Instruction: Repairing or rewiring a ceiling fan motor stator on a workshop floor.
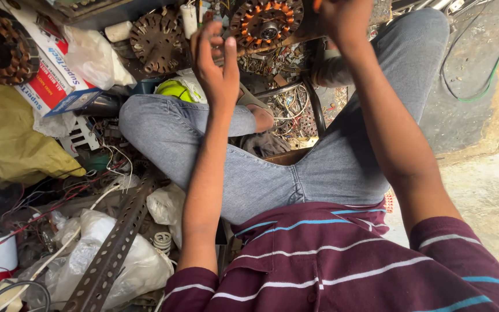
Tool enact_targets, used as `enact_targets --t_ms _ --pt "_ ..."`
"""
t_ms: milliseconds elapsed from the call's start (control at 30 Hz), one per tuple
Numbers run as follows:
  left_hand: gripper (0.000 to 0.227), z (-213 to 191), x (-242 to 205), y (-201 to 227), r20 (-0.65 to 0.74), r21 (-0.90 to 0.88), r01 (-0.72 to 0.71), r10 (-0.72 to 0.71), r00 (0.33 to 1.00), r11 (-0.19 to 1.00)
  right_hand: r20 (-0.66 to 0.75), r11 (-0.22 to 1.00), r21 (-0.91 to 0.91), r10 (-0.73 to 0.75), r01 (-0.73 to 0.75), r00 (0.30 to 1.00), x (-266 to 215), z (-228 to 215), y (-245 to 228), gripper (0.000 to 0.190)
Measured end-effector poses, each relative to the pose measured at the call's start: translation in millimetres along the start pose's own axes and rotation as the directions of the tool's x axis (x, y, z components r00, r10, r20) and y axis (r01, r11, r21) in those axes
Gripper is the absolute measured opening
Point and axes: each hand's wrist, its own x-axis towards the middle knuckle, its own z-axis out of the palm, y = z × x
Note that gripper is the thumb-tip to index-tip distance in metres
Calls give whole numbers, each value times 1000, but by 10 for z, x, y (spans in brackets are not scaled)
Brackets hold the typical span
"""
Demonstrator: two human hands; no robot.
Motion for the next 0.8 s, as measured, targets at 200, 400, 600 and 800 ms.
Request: enact_targets --t_ms 200,400,600,800 --pt "25 138 -594 303 478 -605 521 -250 842 602 308 504 818 24 -278 951 -138 -1127 -1432 29" --pt "28 141 -832 415 820 -484 815 -158 549 320 555 665 675 -173 -319 814 -629 -1097 -1494 30" --pt "19 -5 -646 847 316 -320 41 66 946 946 428 504 787 -30 -356 903 -726 -1025 -1714 37" --pt "17 149 -790 703 264 -135 -62 96 960 989 384 511 778 73 -365 920 -911 -961 -1788 28"
